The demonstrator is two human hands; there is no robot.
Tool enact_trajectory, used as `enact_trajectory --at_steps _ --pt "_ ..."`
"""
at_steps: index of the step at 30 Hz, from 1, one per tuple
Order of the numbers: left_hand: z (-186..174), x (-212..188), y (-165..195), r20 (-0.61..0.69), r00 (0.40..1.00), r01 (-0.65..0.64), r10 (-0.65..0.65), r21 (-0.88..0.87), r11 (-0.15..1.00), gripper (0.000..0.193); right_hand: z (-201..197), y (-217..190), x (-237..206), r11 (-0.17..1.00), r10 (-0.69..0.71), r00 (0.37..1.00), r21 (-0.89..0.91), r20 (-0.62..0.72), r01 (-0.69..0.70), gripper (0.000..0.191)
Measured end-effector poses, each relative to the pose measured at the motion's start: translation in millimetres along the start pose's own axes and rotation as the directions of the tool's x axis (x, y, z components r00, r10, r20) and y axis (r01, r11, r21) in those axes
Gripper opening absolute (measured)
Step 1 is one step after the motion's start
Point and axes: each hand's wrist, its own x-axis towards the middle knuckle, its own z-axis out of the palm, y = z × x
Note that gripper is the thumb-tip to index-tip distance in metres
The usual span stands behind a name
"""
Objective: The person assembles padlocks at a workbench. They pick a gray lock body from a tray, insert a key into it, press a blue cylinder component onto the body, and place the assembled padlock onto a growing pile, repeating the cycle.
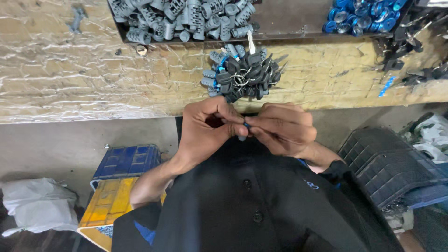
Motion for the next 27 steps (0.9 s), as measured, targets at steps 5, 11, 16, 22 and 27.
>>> enact_trajectory --at_steps 5,11,16,22,27 --pt "1.4 -2.2 4.8 -0.004 0.997 0.073 -0.073 0.000 0.997 0.022 13.4 7.3 -27.5 0.998 -0.040 0.999 -0.054 0.029 0.042 0.044" --pt "12.1 -7.1 0.3 0.138 0.985 0.116 -0.106 -0.068 0.991 0.020 27.1 35.1 -49.6 0.819 -0.426 0.903 -0.447 -0.054 0.360 0.034" --pt "24.7 -8.0 -27.1 -0.068 0.860 -0.440 0.506 0.403 0.802 0.019 25.7 43.8 -30.5 0.734 -0.579 0.810 -0.371 0.098 0.569 0.030" --pt "-2.6 -3.0 -35.5 -0.044 0.603 -0.491 0.797 0.767 0.414 0.025 -14.6 25.1 4.7 0.870 -0.240 0.950 -0.479 -0.198 0.120 0.046" --pt "-2.2 27.8 -57.7 -0.279 0.462 -0.445 0.842 0.749 0.492 0.023 -19.6 39.0 -6.0 0.852 0.004 0.992 -0.519 -0.125 -0.069 0.047"
